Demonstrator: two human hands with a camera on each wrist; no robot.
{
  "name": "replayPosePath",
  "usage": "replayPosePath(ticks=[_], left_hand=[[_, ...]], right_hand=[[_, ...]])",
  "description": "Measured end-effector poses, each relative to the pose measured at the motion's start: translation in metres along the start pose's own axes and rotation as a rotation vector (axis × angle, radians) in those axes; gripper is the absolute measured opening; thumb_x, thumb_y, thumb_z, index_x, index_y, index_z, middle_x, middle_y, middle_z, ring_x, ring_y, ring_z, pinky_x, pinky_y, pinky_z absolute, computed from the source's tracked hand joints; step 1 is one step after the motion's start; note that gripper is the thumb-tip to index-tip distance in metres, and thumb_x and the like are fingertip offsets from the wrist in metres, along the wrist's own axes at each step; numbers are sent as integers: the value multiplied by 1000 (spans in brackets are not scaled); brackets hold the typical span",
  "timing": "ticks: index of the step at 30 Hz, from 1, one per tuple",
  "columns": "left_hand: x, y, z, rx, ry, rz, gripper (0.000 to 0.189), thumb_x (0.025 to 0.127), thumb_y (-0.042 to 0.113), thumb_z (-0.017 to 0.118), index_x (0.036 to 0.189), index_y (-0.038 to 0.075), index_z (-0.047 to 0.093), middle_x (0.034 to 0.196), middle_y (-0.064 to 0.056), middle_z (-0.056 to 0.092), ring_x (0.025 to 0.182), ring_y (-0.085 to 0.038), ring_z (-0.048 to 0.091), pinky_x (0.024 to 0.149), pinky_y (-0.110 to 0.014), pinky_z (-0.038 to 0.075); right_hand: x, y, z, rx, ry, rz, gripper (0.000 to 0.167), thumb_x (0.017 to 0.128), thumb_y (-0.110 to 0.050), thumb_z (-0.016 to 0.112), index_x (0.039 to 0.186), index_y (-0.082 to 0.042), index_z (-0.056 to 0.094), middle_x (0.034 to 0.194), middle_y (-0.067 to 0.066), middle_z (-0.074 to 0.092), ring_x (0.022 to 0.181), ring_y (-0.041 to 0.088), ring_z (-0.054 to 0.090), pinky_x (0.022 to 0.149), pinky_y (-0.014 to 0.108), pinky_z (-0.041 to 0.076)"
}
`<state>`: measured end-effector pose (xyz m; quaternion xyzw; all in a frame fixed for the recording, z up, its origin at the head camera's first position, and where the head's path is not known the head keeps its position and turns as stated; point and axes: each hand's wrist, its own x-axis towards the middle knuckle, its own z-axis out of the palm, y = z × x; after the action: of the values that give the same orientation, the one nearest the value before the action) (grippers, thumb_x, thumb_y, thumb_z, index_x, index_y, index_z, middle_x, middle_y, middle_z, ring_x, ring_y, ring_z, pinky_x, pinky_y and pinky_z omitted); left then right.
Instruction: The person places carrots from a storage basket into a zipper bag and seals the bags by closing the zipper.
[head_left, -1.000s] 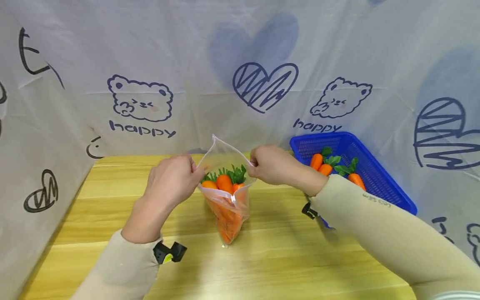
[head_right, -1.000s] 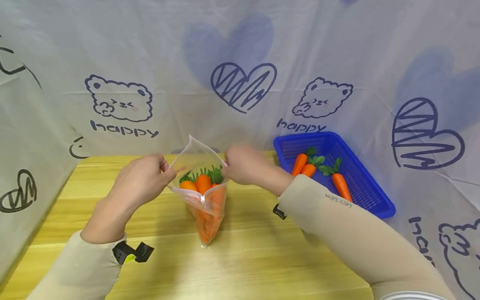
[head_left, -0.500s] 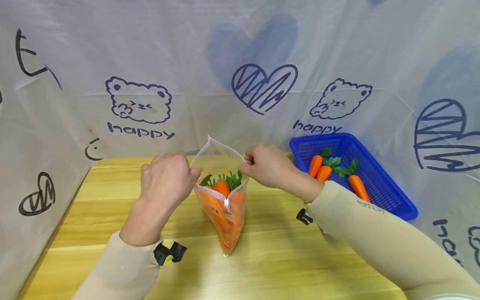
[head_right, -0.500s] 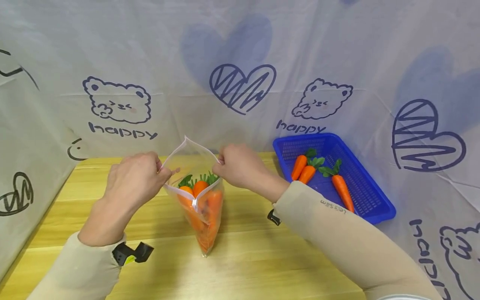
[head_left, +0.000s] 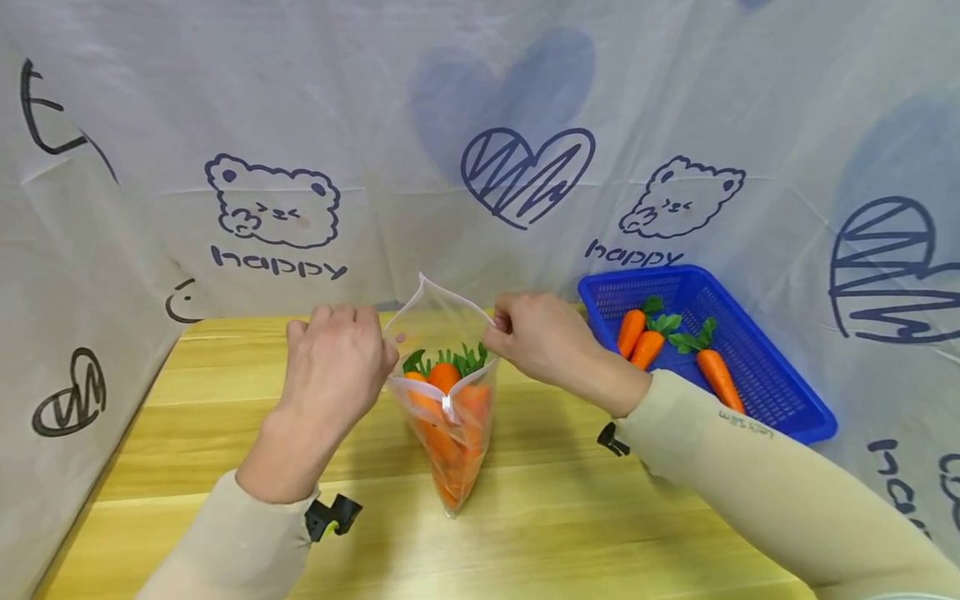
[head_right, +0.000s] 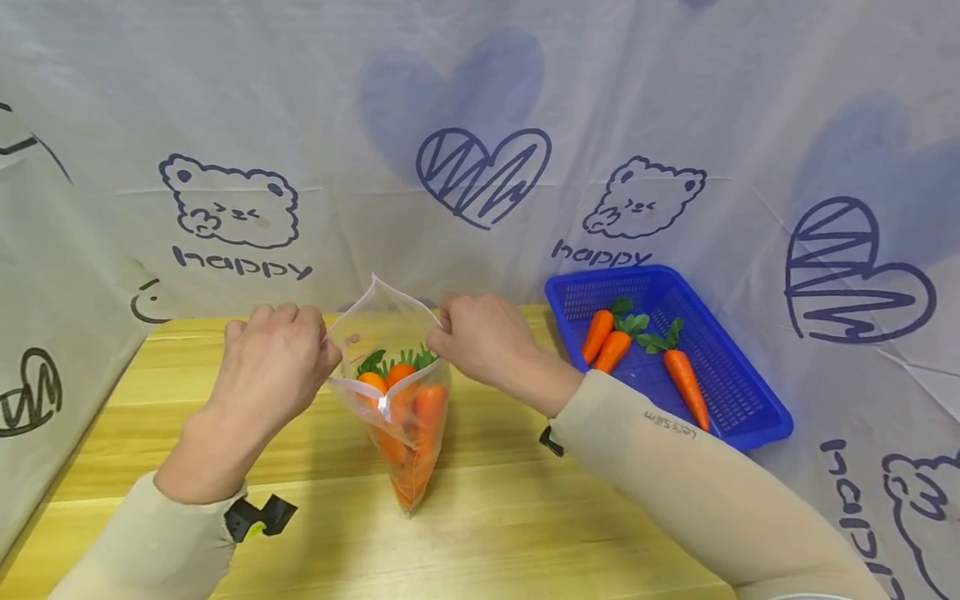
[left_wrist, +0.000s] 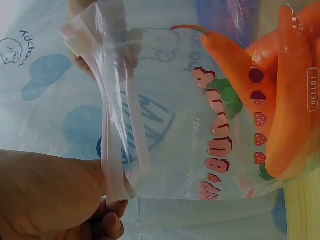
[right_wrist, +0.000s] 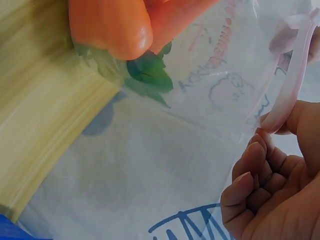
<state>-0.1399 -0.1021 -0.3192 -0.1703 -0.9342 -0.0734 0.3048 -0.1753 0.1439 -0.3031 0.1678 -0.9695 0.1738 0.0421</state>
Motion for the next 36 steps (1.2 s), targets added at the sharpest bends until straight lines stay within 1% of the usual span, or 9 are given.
replayPosePath(ticks=[4, 7, 11, 16, 21, 25, 31, 33, 36], left_hand=[[0, -1, -1, -20, -29, -11, 36, 91, 9, 64, 65, 7, 39, 63, -6, 35, 60, -30, 39, 58, -39, 26], [-1, -1, -3, -43, -70, -35, 41, 96, 19, 67, 67, 8, 40, 64, -6, 36, 61, -30, 39, 60, -39, 26], [-2, -2, -8, -74, -146, -82, 41, 99, 28, 67, 70, 8, 46, 66, -6, 42, 65, -30, 43, 63, -40, 28], [-3, -4, -12, -107, -176, -114, 28, 96, 18, 61, 72, 8, 50, 69, -7, 47, 67, -31, 45, 64, -42, 30], [-4, -5, -12, -122, -171, -125, 21, 92, 12, 55, 72, 7, 50, 70, -8, 48, 68, -32, 45, 63, -42, 30], [-4, -4, -11, -132, -184, -128, 20, 92, 12, 55, 73, 7, 51, 70, -8, 49, 68, -32, 46, 64, -42, 30], [-3, -4, -10, -145, -201, -135, 19, 93, 14, 57, 76, 7, 53, 72, -7, 51, 69, -31, 47, 64, -42, 30], [-2, -4, -10, -152, -209, -138, 19, 94, 15, 57, 76, 7, 54, 72, -7, 52, 70, -32, 48, 65, -42, 31], [-2, -4, -9, -160, -225, -139, 19, 94, 15, 57, 77, 7, 55, 73, -7, 52, 71, -32, 49, 65, -42, 32]], right_hand=[[-5, 13, -8, 56, 30, -13, 34, 101, -36, 64, 74, -18, 57, 63, -3, 50, 58, 17, 49, 57, 32, 37], [-10, 36, -18, 67, 36, 12, 34, 104, -37, 62, 78, -16, 60, 64, -2, 51, 59, 18, 49, 60, 33, 39], [-18, 74, -31, 34, -3, 95, 26, 105, -30, 59, 89, -12, 67, 68, 1, 58, 56, 18, 53, 60, 35, 42], [-23, 123, -46, -13, -60, 213, 23, 104, -28, 57, 99, -9, 69, 74, 1, 66, 58, 17, 59, 62, 37, 46], [-23, 177, -47, -50, -74, 307, 24, 99, -19, 55, 76, -12, 54, 63, 0, 47, 55, 18, 45, 57, 35, 35], [-26, 222, -41, -83, -102, 368, 27, 93, -15, 58, 67, -16, 49, 59, -3, 41, 54, 17, 38, 56, 34, 32], [-36, 270, -36, -149, -147, 406, 25, 80, -9, 56, 61, -16, 42, 63, 3, 42, 59, 25, 44, 57, 41, 42], [-41, 281, -34, -175, -184, 403, 25, 81, -8, 55, 61, -15, 41, 65, 5, 42, 62, 27, 46, 67, 46, 46], [-50, 293, -30, -183, -264, 419, 25, 82, -6, 52, 62, -16, 42, 68, 6, 42, 63, 24, 43, 70, 47, 45]])
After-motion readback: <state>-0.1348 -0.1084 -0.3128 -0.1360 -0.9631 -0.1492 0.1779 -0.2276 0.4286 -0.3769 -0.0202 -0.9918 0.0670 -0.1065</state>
